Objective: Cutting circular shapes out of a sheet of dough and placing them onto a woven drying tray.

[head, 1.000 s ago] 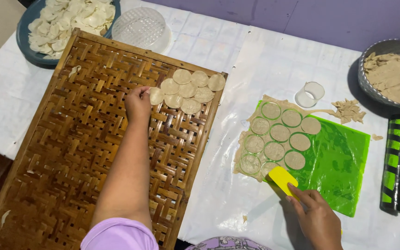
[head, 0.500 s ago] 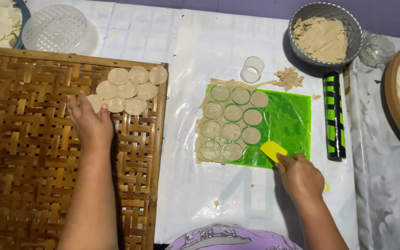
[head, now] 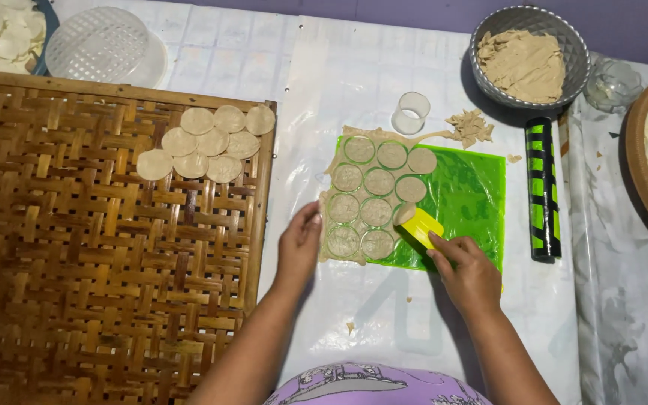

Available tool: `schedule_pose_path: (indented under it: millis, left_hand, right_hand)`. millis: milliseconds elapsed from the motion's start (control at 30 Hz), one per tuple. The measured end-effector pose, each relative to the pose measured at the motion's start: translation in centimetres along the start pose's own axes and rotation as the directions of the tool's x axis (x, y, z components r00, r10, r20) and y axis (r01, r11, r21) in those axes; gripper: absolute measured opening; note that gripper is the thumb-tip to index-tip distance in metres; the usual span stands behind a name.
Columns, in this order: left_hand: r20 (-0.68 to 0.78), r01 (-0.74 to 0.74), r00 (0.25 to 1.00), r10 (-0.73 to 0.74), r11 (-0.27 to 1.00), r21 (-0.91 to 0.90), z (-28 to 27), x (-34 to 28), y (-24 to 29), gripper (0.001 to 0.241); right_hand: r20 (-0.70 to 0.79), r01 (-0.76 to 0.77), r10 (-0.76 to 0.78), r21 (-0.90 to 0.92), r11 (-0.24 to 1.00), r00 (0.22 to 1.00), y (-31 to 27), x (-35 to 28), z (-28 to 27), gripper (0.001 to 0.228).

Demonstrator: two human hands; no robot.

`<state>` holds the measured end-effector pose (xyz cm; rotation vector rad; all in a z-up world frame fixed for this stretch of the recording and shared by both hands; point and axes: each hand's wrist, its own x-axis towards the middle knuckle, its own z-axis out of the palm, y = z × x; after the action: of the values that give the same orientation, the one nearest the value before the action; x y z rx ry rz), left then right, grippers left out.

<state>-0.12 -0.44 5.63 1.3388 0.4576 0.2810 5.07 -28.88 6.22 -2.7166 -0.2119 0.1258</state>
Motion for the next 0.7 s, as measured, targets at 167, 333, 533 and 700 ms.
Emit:
schedule_pose_path:
  millis: [167,333,533,700]
  left_hand:
    - [0.326,0.576,0.813,-0.483,0.749,-0.328,1.6,0.7,-3.8,0.056]
    - [0.406,0.645,0.761,-0.506,0.653,-0.397,1.2,1.7,-3.6,0.045]
    - [0.087,0.238,0.97,-0.228,0.963,-0.125,0.4,1.0,-3.0,0.015]
    - [-0.182,0.242,0.962,-0.204,0.946,0.215,-3.1,1.4,4.1,0.016]
  right_hand:
    - [-0.108,0.276,-0.263,0.134,0.952,0.959,-2.0,-0.7,-0.7,0.035]
    - [-0.089,0.413,-0.42,-0.09,0.906,0.903,-4.7,-1.9,-1.6,0.032]
    - [0.016,0.337,-0.348,-0.292,0.895,0.937,-6.8,-2.2,-0.1,0.03]
    - [0.17,0.232,-0.19,-0.275,0.933,0.967,-7.1,-1.8,0.5,0.034]
